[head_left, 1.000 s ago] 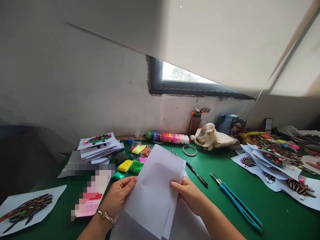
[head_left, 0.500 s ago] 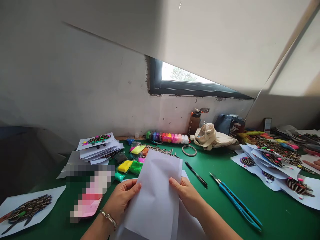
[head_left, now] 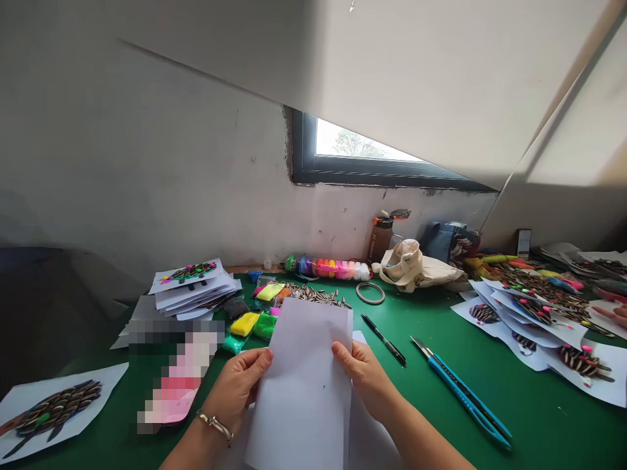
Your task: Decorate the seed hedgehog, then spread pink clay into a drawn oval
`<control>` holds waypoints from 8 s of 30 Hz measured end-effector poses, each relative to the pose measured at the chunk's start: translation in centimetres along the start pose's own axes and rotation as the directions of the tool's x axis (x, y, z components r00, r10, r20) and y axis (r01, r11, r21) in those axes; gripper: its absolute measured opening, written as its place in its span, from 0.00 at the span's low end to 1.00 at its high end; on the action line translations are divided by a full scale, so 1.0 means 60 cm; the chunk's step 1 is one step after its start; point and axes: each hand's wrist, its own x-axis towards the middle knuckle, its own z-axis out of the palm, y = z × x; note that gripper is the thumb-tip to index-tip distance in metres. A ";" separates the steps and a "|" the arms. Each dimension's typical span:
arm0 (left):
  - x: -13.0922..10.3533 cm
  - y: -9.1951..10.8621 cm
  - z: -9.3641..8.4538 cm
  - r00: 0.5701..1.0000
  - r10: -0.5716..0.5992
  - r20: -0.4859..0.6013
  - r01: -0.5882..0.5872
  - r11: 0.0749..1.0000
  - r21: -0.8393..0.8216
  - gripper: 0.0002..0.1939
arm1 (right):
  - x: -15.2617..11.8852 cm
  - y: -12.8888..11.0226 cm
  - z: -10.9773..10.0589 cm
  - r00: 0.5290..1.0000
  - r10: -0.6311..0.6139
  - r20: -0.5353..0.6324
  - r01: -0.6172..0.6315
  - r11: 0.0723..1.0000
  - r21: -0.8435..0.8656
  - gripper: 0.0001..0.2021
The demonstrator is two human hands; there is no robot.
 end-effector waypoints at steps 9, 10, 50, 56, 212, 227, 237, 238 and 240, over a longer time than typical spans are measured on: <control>0.005 0.008 0.001 0.997 0.006 -0.081 -0.009 0.999 -0.038 0.24 | 0.004 0.008 -0.007 0.981 -0.130 -0.147 0.086 0.958 -0.274 0.23; 0.005 0.007 0.000 0.996 0.029 -0.082 -0.031 0.999 -0.013 0.25 | 0.004 0.007 -0.007 0.982 -0.133 -0.132 0.092 0.956 -0.279 0.22; -0.016 0.028 -0.020 0.989 0.094 -0.115 -0.091 0.995 0.028 0.33 | -0.016 -0.045 -0.065 0.991 0.096 0.093 -0.068 0.960 -0.270 0.14; -0.017 0.034 -0.007 0.997 0.034 -0.067 -0.037 0.998 -0.051 0.24 | 0.005 -0.019 -0.060 0.973 -0.002 -0.231 -0.018 0.996 -0.085 0.18; -0.029 -0.014 0.031 0.982 0.154 0.108 -0.176 0.954 0.242 0.22 | -0.010 -0.004 -0.023 0.983 0.174 -0.057 -0.171 0.984 0.054 0.21; -0.029 -0.037 0.048 0.982 0.113 0.151 -0.161 0.922 0.351 0.25 | -0.012 -0.023 -0.009 0.972 0.135 -0.191 -0.099 0.977 0.190 0.28; -0.031 -0.039 0.054 0.980 0.089 0.180 -0.149 0.921 0.360 0.24 | -0.004 -0.010 -0.024 0.927 0.157 -0.339 -0.103 0.980 0.172 0.25; -0.030 -0.039 0.054 0.979 0.099 0.180 -0.160 0.916 0.368 0.24 | -0.003 -0.010 -0.024 0.931 0.152 -0.333 -0.103 0.982 0.160 0.24; -0.030 -0.039 0.054 0.977 0.120 0.176 -0.180 0.906 0.384 0.25 | -0.003 -0.008 -0.026 0.935 0.142 -0.324 -0.099 0.984 0.145 0.24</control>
